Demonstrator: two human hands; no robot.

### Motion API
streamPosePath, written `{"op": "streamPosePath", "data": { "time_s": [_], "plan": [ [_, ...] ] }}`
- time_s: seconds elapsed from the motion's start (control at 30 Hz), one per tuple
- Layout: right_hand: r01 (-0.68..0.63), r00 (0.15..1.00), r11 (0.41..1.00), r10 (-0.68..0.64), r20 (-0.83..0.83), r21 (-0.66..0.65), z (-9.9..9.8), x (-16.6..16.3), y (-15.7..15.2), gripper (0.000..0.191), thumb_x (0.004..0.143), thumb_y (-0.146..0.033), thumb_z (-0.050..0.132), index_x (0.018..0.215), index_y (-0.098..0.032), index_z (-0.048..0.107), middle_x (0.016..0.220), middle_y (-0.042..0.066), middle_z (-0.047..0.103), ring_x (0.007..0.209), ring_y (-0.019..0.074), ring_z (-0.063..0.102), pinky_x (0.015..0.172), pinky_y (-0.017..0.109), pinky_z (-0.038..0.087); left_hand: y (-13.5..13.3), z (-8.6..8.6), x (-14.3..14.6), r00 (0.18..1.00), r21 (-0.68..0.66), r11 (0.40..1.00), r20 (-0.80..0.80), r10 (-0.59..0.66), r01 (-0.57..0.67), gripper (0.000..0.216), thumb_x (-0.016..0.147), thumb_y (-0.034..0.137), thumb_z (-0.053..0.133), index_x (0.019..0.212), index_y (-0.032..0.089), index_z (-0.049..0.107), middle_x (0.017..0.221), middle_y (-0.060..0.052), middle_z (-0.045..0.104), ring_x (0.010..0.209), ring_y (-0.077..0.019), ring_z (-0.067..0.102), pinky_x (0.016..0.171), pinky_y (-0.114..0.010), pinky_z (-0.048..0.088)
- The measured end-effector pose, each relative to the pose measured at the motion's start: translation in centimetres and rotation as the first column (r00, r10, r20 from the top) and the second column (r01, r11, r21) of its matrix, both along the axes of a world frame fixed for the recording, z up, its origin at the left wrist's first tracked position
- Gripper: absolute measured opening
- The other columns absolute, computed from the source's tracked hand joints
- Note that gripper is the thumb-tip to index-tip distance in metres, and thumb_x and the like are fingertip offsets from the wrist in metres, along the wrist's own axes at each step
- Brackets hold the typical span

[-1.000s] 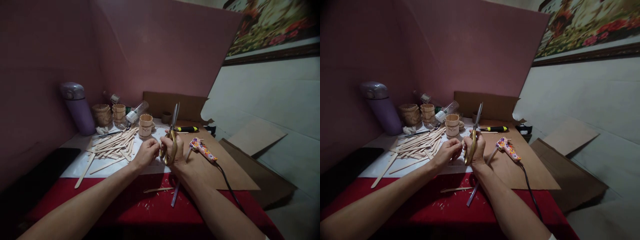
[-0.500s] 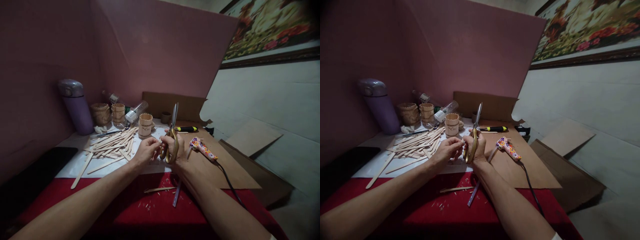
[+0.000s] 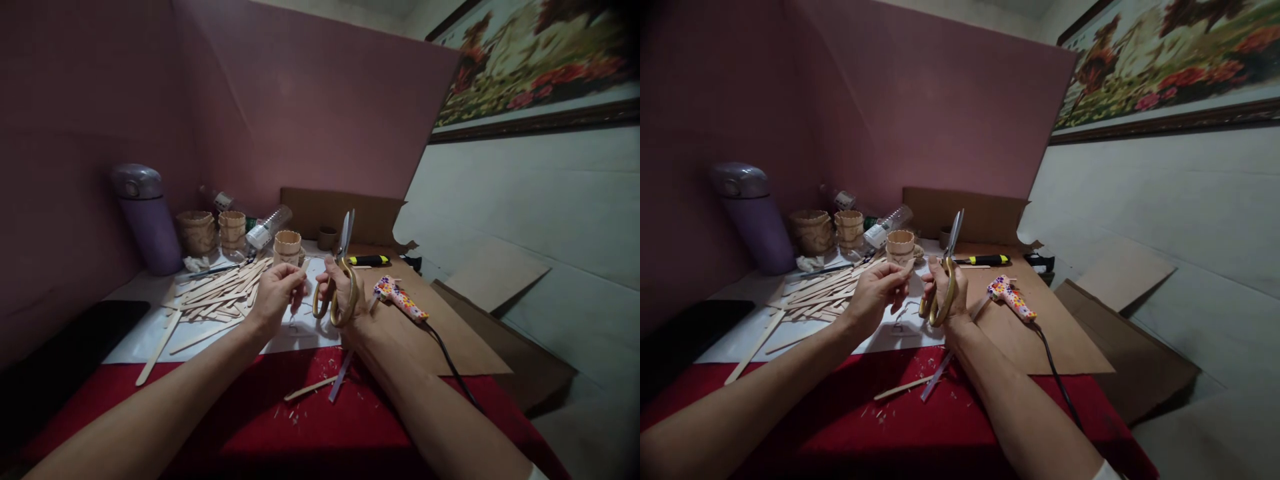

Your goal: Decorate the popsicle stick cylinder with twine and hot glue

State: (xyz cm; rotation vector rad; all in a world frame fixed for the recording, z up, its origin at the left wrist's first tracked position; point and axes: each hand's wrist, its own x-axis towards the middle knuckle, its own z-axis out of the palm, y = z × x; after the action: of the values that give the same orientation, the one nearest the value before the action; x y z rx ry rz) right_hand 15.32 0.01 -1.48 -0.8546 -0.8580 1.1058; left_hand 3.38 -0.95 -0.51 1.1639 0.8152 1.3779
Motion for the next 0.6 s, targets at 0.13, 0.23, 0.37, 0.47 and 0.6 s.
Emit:
{"op": "streamPosePath", "data": {
  "time_s": [0.13,0.23,0.37,0.47,0.6],
  "plan": [
    [-0.191,0.98,0.982,0.191,0.054,-0.011,-0.1,-0.4,-0.6,0.06,0.061,-0.068,0.069,0.087,-0.018,0.051,0.056,-0.006,0.056,0.037,0.0069,0.047,0.035,0.019,0.042,0.3,0.6,-0.6,0.995,0.073,0.994,0.055,0.079,-0.083,0.021,0.066,0.031,0.068,0.063,0.016,0.054,0.047,0.003,0.055,0.033,-0.0068,0.041,0.031,-0.019,0.027],
    [-0.303,0.944,0.953,0.299,0.142,0.012,0.0,-0.8,-1.4,0.066,0.058,-0.075,0.066,0.09,-0.019,0.05,0.06,-0.006,0.055,0.038,0.0067,0.048,0.034,0.018,0.041,0.3,1.1,-0.9,0.989,0.095,0.986,0.074,0.127,-0.134,0.021,0.066,0.031,0.069,0.063,0.016,0.055,0.048,0.003,0.054,0.033,-0.0059,0.04,0.03,-0.018,0.026],
    [-0.39,0.899,0.921,0.377,0.224,0.014,0.4,-1.2,-2.4,0.07,0.058,-0.077,0.063,0.096,-0.019,0.051,0.064,-0.005,0.055,0.04,0.0061,0.046,0.034,0.017,0.04,0.5,1.7,-1.4,0.977,0.108,0.975,0.114,0.18,-0.193,0.02,0.066,0.031,0.068,0.063,0.017,0.054,0.044,0.005,0.052,0.031,-0.0051,0.037,0.03,-0.018,0.022],
    [-0.416,0.872,0.909,0.391,0.293,0.025,0.6,-1.4,-2.8,0.072,0.055,-0.078,0.063,0.094,-0.019,0.053,0.064,-0.005,0.054,0.041,0.0056,0.044,0.035,0.016,0.038,0.7,2.0,-1.9,0.972,0.128,0.969,0.135,0.194,-0.211,0.02,0.068,0.031,0.068,0.065,0.017,0.055,0.044,0.005,0.051,0.031,-0.0045,0.035,0.031,-0.017,0.019],
    [-0.456,0.842,0.889,0.42,0.34,0.031,0.7,-1.5,-3.0,0.073,0.056,-0.079,0.061,0.095,-0.018,0.051,0.064,-0.005,0.052,0.041,0.0049,0.039,0.034,0.016,0.035,0.7,2.4,-2.2,0.972,0.163,0.966,0.158,0.174,-0.2,0.021,0.069,0.032,0.07,0.068,0.017,0.055,0.046,0.006,0.052,0.034,-0.0043,0.037,0.032,-0.016,0.021]
  ]
}}
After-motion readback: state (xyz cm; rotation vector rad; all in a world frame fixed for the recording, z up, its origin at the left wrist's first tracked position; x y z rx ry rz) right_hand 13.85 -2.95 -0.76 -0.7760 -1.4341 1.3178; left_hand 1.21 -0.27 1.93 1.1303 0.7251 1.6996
